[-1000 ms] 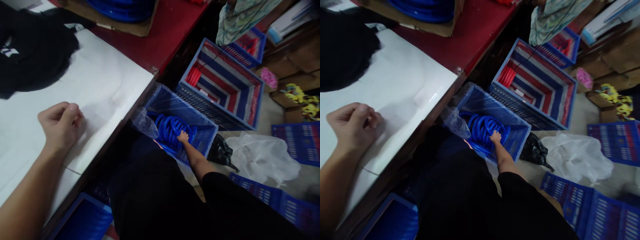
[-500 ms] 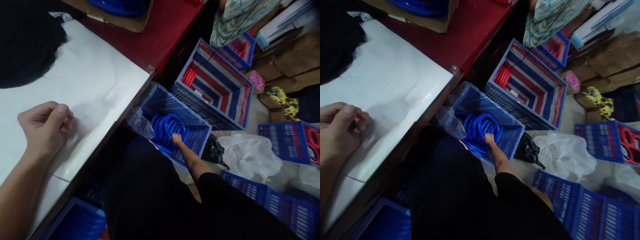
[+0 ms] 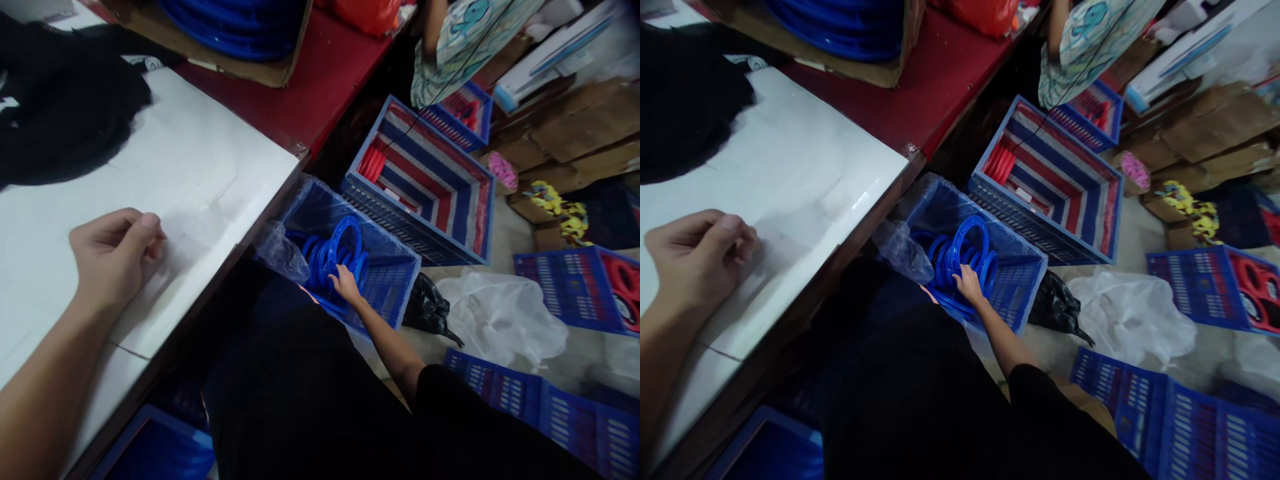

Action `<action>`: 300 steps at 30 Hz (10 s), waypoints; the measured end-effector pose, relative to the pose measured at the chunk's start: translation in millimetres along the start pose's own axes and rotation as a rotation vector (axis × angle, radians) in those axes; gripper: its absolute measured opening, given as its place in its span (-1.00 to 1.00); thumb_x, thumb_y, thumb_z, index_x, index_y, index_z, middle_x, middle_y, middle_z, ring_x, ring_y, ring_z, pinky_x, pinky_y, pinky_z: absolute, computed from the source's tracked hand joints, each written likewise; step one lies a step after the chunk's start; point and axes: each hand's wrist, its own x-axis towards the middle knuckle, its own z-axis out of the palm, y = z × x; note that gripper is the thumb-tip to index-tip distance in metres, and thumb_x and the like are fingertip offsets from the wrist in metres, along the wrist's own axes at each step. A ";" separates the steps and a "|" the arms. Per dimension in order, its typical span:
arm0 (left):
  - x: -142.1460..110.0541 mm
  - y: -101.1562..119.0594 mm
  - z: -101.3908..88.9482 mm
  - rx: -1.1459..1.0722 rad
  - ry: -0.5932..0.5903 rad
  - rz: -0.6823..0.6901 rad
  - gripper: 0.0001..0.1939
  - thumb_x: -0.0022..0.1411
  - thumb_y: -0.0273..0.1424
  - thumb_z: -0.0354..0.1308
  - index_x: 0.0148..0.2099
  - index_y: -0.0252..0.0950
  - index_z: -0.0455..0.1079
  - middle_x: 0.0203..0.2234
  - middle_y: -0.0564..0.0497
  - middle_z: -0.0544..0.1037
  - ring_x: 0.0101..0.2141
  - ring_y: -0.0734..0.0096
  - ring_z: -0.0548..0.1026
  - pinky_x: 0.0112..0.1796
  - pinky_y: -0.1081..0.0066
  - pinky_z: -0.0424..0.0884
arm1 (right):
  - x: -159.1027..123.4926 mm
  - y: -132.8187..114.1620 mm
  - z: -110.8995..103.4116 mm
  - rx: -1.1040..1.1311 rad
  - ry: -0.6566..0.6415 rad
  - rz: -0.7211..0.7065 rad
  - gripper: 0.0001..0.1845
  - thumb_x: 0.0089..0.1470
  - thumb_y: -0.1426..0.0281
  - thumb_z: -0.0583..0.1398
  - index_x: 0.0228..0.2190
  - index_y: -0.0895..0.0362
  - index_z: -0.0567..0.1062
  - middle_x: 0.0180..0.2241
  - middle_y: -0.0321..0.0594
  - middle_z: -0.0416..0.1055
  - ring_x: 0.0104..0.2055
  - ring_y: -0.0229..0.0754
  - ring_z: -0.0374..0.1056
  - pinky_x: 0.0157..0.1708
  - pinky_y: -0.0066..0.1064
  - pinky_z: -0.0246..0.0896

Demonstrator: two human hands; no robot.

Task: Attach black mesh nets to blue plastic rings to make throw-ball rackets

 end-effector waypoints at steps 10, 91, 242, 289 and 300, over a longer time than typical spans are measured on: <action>0.7 1.2 -1.4 -0.240 -0.109 0.021 -0.63 0.03 -0.17 0.50 -0.57 -0.26 0.47 -0.74 0.09 0.40 -0.72 0.54 0.23 -0.67 0.44 0.11 | 19.7 -95.0 -52.5 0.588 0.470 -0.124 -0.49 0.34 0.00 0.14 0.04 0.15 0.45 -0.05 0.01 0.58 0.00 -0.03 0.53 0.09 -0.06 0.49; -154.6 58.4 -18.4 0.556 0.040 0.086 -0.86 0.51 -0.38 0.22 -0.08 -0.18 0.63 -0.05 -0.06 0.73 -0.02 0.15 0.67 0.05 0.06 0.55 | -31.4 -403.8 -144.3 0.253 -0.069 -1.208 -0.91 0.36 0.38 0.29 -0.26 0.04 0.54 -0.27 -0.20 0.57 -0.18 -0.04 0.50 -0.17 -0.22 0.37; -152.5 74.8 -38.5 0.688 -0.298 -0.102 -0.90 0.32 -0.48 0.13 -0.23 -0.23 0.47 -0.25 0.01 0.63 -0.25 0.28 0.57 -0.30 0.33 0.34 | -69.3 -388.8 -144.7 0.344 -0.284 -1.020 -0.88 0.27 0.50 0.27 -0.23 0.03 0.49 -0.31 -0.28 0.53 -0.28 -0.14 0.44 -0.24 -0.32 0.31; -132.8 68.7 -48.5 0.573 -0.559 0.071 -0.88 0.20 -0.50 0.10 -0.35 -0.24 0.44 -0.39 0.02 0.56 -0.34 0.34 0.50 -0.27 0.37 0.34 | -60.0 -377.1 -138.6 0.422 -0.138 -0.975 -0.82 0.23 0.56 0.28 -0.35 0.04 0.49 -0.31 -0.25 0.52 -0.18 -0.08 0.47 -0.10 -0.23 0.34; -131.9 92.1 -27.6 0.728 -0.538 -0.078 -0.74 0.47 -0.40 0.04 0.01 -0.27 0.56 -0.09 -0.13 0.65 -0.10 0.12 0.63 -0.15 0.24 0.50 | -73.3 -380.9 -138.2 0.297 -0.107 -0.928 -0.80 0.28 0.55 0.18 -0.33 0.02 0.46 -0.27 -0.16 0.52 -0.13 0.01 0.44 -0.08 -0.15 0.33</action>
